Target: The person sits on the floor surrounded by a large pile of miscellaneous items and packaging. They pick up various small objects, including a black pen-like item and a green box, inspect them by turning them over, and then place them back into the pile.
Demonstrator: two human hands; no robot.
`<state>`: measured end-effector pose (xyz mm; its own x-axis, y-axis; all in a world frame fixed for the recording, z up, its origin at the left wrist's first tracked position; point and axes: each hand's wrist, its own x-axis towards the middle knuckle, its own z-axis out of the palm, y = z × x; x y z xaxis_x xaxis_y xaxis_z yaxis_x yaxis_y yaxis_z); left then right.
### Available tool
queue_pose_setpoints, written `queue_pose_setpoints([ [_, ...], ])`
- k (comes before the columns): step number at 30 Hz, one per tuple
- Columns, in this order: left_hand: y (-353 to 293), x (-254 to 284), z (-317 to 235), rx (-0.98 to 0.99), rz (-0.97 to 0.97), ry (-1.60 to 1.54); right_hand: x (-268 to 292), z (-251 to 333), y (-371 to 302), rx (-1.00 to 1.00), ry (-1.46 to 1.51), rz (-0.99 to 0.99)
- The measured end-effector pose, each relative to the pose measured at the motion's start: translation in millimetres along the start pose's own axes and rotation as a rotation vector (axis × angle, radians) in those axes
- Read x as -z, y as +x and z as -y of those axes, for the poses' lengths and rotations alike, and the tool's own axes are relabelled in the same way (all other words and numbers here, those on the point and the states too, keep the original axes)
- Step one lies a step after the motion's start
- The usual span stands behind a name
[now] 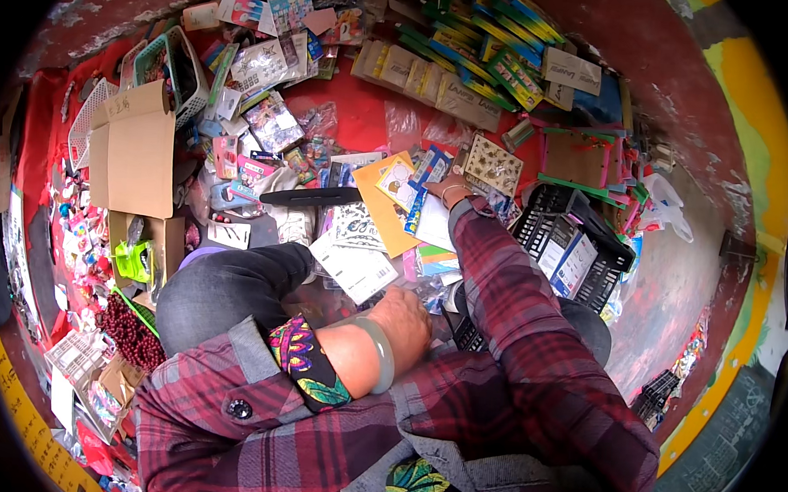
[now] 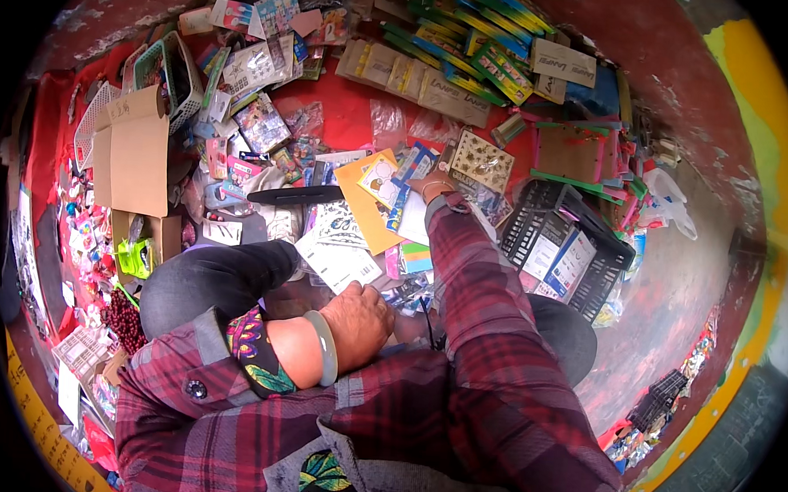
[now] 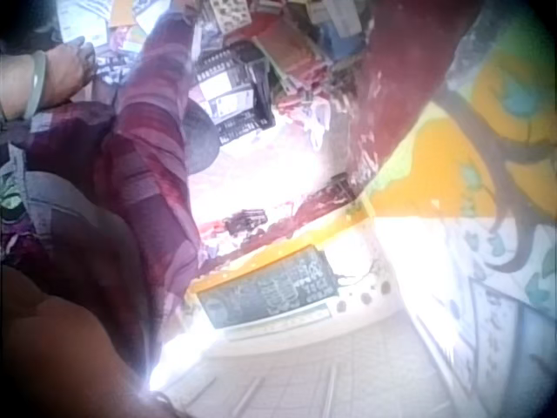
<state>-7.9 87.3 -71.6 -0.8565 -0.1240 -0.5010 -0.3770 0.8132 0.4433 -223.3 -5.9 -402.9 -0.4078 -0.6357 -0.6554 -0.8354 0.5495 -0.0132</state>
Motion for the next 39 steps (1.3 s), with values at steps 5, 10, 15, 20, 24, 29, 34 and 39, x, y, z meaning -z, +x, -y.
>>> queue_pose_setpoints([
  [5, 1.9, -1.0, -0.9, -0.009, 0.001, -0.010, -42.4, -24.6, 40.4, -0.002, 0.326, 0.005],
  [10, 4.9, 2.7, -1.9, -0.079, -0.024, 0.025, -76.4, -87.8, 115.8, 0.125, 0.518, -0.023],
  [15, -0.2, -6.2, -0.2, 0.040, -0.001, -0.043, -12.0, 15.6, 9.2, 0.013, 1.353, -0.078],
  [20, 0.7, -3.2, -3.4, -0.018, -0.048, 0.008, 34.6, 5.2, -3.8, 0.332, 1.486, -0.250],
  [24, 1.7, -1.6, -3.7, -0.023, -0.045, 0.021, 76.6, 14.6, -42.4, 0.494, 1.443, -0.312],
  [29, 2.9, -3.3, -3.7, -0.020, 0.005, 0.031, 101.6, 26.6, -65.2, 0.648, 1.698, -0.104],
  [34, 4.9, -1.7, -3.0, -0.023, 0.042, 0.011, 110.3, 20.2, -60.0, 0.727, 1.800, 0.028],
  [39, 1.1, 2.6, -2.8, -0.022, 0.027, -0.007, 103.1, -7.4, -30.7, 0.551, 1.879, -0.092],
])
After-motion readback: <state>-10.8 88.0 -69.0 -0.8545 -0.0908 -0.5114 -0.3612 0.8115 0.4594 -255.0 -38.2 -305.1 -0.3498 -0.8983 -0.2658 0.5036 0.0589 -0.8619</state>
